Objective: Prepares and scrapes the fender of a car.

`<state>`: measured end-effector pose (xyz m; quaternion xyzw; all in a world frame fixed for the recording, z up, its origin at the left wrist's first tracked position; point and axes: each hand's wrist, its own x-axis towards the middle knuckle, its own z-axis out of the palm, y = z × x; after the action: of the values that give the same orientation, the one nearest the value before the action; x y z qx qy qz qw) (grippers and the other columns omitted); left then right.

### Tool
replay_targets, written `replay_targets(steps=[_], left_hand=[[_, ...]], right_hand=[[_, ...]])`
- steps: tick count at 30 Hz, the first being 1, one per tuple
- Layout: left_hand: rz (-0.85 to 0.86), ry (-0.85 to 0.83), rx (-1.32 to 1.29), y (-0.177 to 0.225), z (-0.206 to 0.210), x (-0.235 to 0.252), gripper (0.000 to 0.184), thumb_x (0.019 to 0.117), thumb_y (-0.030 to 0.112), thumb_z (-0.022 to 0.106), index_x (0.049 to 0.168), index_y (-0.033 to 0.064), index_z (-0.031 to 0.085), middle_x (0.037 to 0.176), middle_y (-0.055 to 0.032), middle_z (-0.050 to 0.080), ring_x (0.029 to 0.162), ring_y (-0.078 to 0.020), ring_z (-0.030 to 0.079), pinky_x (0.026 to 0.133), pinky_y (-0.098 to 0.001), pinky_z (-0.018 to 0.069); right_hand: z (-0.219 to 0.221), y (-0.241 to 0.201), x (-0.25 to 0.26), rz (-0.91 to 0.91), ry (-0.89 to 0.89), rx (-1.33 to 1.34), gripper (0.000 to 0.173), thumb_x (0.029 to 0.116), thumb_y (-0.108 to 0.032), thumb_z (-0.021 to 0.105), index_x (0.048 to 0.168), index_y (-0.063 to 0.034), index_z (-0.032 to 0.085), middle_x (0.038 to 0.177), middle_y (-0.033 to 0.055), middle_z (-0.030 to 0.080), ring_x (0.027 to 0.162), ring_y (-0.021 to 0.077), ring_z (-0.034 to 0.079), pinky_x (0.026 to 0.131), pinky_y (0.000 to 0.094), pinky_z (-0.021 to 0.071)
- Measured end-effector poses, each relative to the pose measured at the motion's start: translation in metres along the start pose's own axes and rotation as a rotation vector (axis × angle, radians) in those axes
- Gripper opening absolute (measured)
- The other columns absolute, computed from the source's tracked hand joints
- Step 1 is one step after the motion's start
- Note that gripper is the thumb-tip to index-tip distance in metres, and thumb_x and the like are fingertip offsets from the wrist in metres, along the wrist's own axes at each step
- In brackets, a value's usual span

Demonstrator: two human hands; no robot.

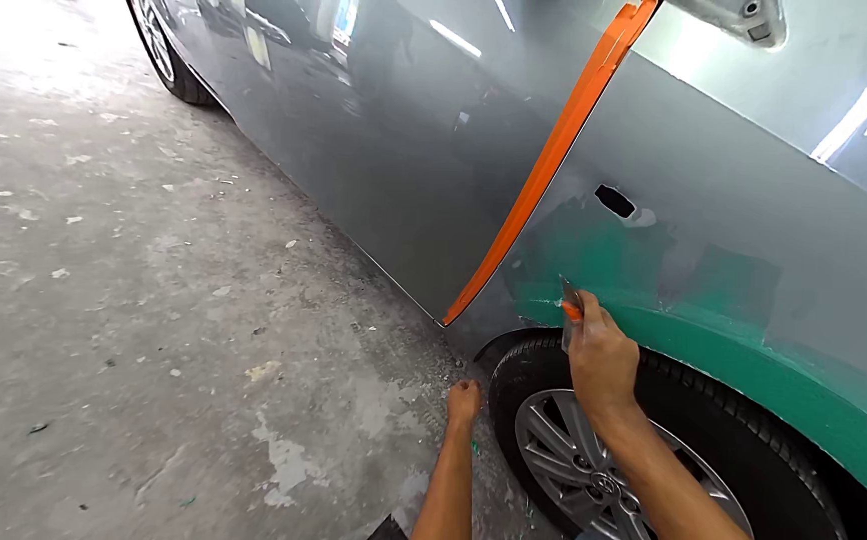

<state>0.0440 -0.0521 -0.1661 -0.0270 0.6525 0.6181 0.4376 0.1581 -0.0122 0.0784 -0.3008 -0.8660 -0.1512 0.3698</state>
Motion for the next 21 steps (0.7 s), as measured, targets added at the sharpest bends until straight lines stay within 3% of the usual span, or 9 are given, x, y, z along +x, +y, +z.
replay_targets(steps=[5, 8, 10, 13, 17, 21], left_hand=[[-0.014, 0.001, -0.022, 0.000, -0.002, -0.003, 0.034, 0.1111, 0.023, 0.040, 0.125, -0.0008, 0.060, 0.110, -0.0165, 0.071, 0.090, -0.0245, 0.069, 0.074, -0.0409, 0.0534], [-0.016, 0.004, -0.018, -0.004, -0.003, -0.001, 0.034, 0.1109, 0.023, 0.041, 0.125, -0.0005, 0.060, 0.111, -0.0168, 0.071, 0.092, -0.0251, 0.069, 0.075, -0.0417, 0.0538], [-0.014, 0.002, -0.016, -0.002, -0.001, -0.002, 0.033, 0.1107, 0.023, 0.042, 0.124, -0.0006, 0.061, 0.111, -0.0168, 0.071, 0.090, -0.0242, 0.069, 0.074, -0.0405, 0.0535], [-0.032, 0.003, -0.024, -0.002, -0.002, -0.006, 0.033, 0.1109, 0.023, 0.042, 0.125, -0.0007, 0.060, 0.112, -0.0168, 0.071, 0.091, -0.0241, 0.069, 0.074, -0.0402, 0.0531], [-0.032, 0.012, -0.040, -0.001, -0.006, -0.006, 0.033, 0.1109, 0.023, 0.041, 0.124, -0.0005, 0.060, 0.110, -0.0163, 0.071, 0.088, -0.0233, 0.068, 0.072, -0.0392, 0.0521], [-0.029, 0.012, -0.031, -0.001, -0.006, -0.005, 0.033, 0.1108, 0.023, 0.041, 0.125, -0.0003, 0.061, 0.111, -0.0165, 0.071, 0.088, -0.0237, 0.068, 0.072, -0.0396, 0.0524]], right_hand=[[-0.016, 0.016, -0.006, -0.015, 0.037, 0.039, 0.030, 0.1056, -0.021, 0.053, 0.127, -0.0044, 0.068, 0.085, 0.0148, 0.069, 0.062, 0.0316, 0.068, 0.050, 0.0480, 0.0535], [-0.002, 0.010, -0.009, -0.026, 0.044, 0.043, 0.029, 0.1045, -0.016, 0.055, 0.126, -0.0019, 0.068, 0.087, 0.0170, 0.069, 0.062, 0.0330, 0.068, 0.049, 0.0482, 0.0537], [0.010, 0.001, -0.004, -0.027, 0.016, 0.023, 0.027, 0.1024, -0.013, 0.058, 0.126, -0.0054, 0.069, 0.085, 0.0151, 0.068, 0.062, 0.0312, 0.068, 0.049, 0.0463, 0.0536], [0.007, 0.001, -0.003, -0.032, -0.030, 0.030, 0.027, 0.1028, -0.014, 0.059, 0.128, -0.0086, 0.068, 0.087, 0.0142, 0.070, 0.064, 0.0312, 0.069, 0.050, 0.0469, 0.0543], [-0.004, 0.012, -0.011, -0.030, 0.023, 0.061, 0.030, 0.1053, -0.019, 0.054, 0.127, -0.0035, 0.068, 0.086, 0.0159, 0.069, 0.062, 0.0316, 0.068, 0.050, 0.0474, 0.0535], [0.025, -0.010, -0.007, -0.036, -0.028, -0.008, 0.025, 0.1002, -0.012, 0.061, 0.124, -0.0074, 0.069, 0.084, 0.0151, 0.068, 0.060, 0.0319, 0.068, 0.048, 0.0467, 0.0538]])
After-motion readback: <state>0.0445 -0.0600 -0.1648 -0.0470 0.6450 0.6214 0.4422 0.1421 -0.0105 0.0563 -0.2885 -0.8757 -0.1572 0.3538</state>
